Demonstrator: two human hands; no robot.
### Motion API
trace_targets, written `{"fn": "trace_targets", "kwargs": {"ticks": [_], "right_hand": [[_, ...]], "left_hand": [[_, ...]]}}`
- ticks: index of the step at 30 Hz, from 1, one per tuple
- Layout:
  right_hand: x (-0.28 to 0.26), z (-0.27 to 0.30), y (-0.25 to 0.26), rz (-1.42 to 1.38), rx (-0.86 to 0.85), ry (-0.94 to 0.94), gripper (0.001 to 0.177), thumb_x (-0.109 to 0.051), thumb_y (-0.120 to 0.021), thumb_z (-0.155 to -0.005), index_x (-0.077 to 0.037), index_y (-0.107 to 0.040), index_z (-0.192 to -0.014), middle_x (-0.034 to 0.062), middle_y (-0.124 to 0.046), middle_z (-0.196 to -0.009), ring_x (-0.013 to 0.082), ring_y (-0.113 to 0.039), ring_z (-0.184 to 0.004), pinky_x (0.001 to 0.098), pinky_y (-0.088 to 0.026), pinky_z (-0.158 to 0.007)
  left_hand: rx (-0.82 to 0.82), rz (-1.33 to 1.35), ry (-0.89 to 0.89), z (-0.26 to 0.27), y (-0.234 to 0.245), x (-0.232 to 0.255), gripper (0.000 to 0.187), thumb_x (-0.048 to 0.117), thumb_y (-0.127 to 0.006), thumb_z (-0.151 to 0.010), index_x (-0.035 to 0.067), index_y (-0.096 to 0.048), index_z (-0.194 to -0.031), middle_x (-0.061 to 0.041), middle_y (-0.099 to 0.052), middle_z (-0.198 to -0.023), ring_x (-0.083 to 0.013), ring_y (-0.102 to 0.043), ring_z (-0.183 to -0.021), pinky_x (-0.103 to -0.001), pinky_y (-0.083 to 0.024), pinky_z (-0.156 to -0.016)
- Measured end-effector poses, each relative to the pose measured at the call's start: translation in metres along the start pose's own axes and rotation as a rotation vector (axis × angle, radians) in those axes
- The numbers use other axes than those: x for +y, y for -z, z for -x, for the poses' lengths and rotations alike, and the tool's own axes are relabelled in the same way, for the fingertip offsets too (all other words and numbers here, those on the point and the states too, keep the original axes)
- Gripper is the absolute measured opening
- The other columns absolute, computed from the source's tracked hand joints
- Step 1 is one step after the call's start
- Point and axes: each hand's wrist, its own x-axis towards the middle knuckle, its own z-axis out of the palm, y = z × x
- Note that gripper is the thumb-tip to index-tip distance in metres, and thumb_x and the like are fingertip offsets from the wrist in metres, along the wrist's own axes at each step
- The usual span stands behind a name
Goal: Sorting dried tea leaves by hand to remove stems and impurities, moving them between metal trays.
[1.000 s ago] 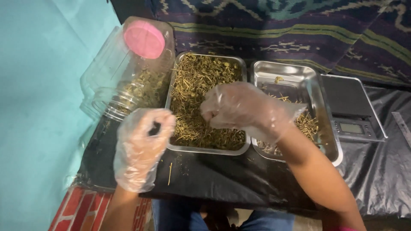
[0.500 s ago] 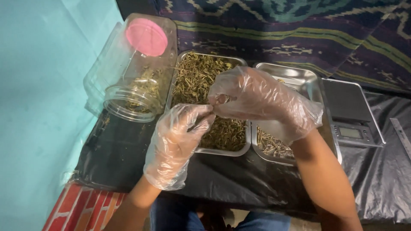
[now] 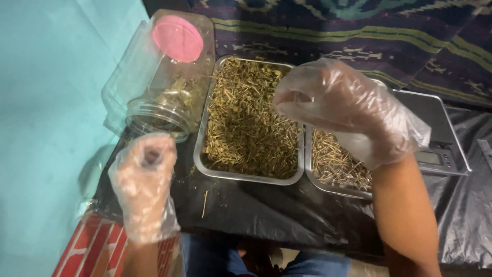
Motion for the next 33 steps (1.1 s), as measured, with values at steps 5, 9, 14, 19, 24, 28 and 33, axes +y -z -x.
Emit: {"fn": "trace_targets", "kwargs": {"ticks": [5,9,14,19,24,28,33], "right_hand": [[0.024,0.028,-0.01,-0.68,0.065,0.185,0.055,-0.064,-0.057,-0.122,-0.01,-0.062,-0.131,0.0123,-0.076,-0.128,0.0259,-0.076,-0.124,0.0415,-0.068,-0.12],[0.049,0.033,-0.018,-0.429,-0.039,0.459,0.085,-0.094,-0.012,-0.132,-0.02,-0.035,-0.168,0.0194,-0.057,-0.147,0.0329,-0.061,-0.137,0.0476,-0.06,-0.128],[0.012,-0.006,-0.002,0.036,-0.101,-0.112,0.028,-0.016,-0.068,-0.112,-0.006,-0.078,-0.088,0.0034,-0.084,-0.085,0.0147,-0.076,-0.073,0.0304,-0.059,-0.071],[0.009,0.004,-0.007,0.017,-0.085,-0.033,0.018,-0.008,-0.069,-0.109,-0.006,-0.081,-0.095,0.0034,-0.084,-0.092,0.0168,-0.079,-0.081,0.033,-0.059,-0.076],[0.003,0.004,-0.008,-0.372,-0.026,-0.236,0.035,-0.025,-0.064,-0.114,-0.005,-0.073,-0.088,0.0048,-0.073,-0.085,0.0188,-0.065,-0.078,0.0368,-0.054,-0.081],[0.0,0.004,-0.01,-0.458,-0.073,-0.104,0.046,-0.029,-0.055,-0.116,-0.012,-0.047,-0.074,0.0004,-0.049,-0.073,0.0159,-0.041,-0.07,0.0377,-0.04,-0.074],[0.001,-0.004,-0.011,0.107,-0.074,-0.079,0.012,-0.008,-0.077,-0.108,-0.008,-0.083,-0.097,0.0029,-0.086,-0.092,0.0147,-0.082,-0.08,0.0281,-0.065,-0.07]], "left_hand": [[0.038,-0.042,-0.005,-0.006,-0.014,-0.025,0.006,0.001,-0.077,-0.116,0.001,-0.083,-0.118,-0.012,-0.087,-0.116,-0.0287,-0.085,-0.107,-0.041,-0.067,-0.101],[-0.019,0.01,-0.112,-0.005,-0.021,-0.018,0.039,-0.014,-0.071,-0.107,0.0,-0.074,-0.143,-0.019,-0.084,-0.134,-0.0294,-0.086,-0.111,-0.04,-0.073,-0.101],[-0.06,-0.019,-0.101,-0.005,-0.029,-0.006,0.036,0.016,-0.083,-0.111,0.002,-0.075,-0.144,-0.016,-0.085,-0.132,-0.0315,-0.084,-0.117,-0.045,-0.068,-0.105],[-0.009,-0.078,-0.148,-0.007,-0.034,-0.007,0.018,0.008,-0.075,-0.117,0.002,-0.076,-0.133,-0.017,-0.086,-0.126,-0.035,-0.085,-0.113,-0.046,-0.068,-0.101],[0.011,-0.091,-0.183,-0.006,-0.034,-0.009,0.019,-0.002,-0.078,-0.11,0.003,-0.077,-0.129,-0.013,-0.086,-0.123,-0.0263,-0.082,-0.089,-0.045,-0.068,-0.091],[0.003,-0.097,-0.153,-0.001,-0.034,-0.011,0.02,0.0,-0.078,-0.111,0.006,-0.077,-0.13,-0.011,-0.086,-0.121,-0.0244,-0.08,-0.085,-0.044,-0.067,-0.088],[0.051,-0.079,-0.204,0.003,-0.029,0.002,0.012,-0.002,-0.076,-0.116,0.0,-0.072,-0.127,-0.014,-0.081,-0.113,-0.0273,-0.081,-0.096,-0.043,-0.069,-0.091]]}}
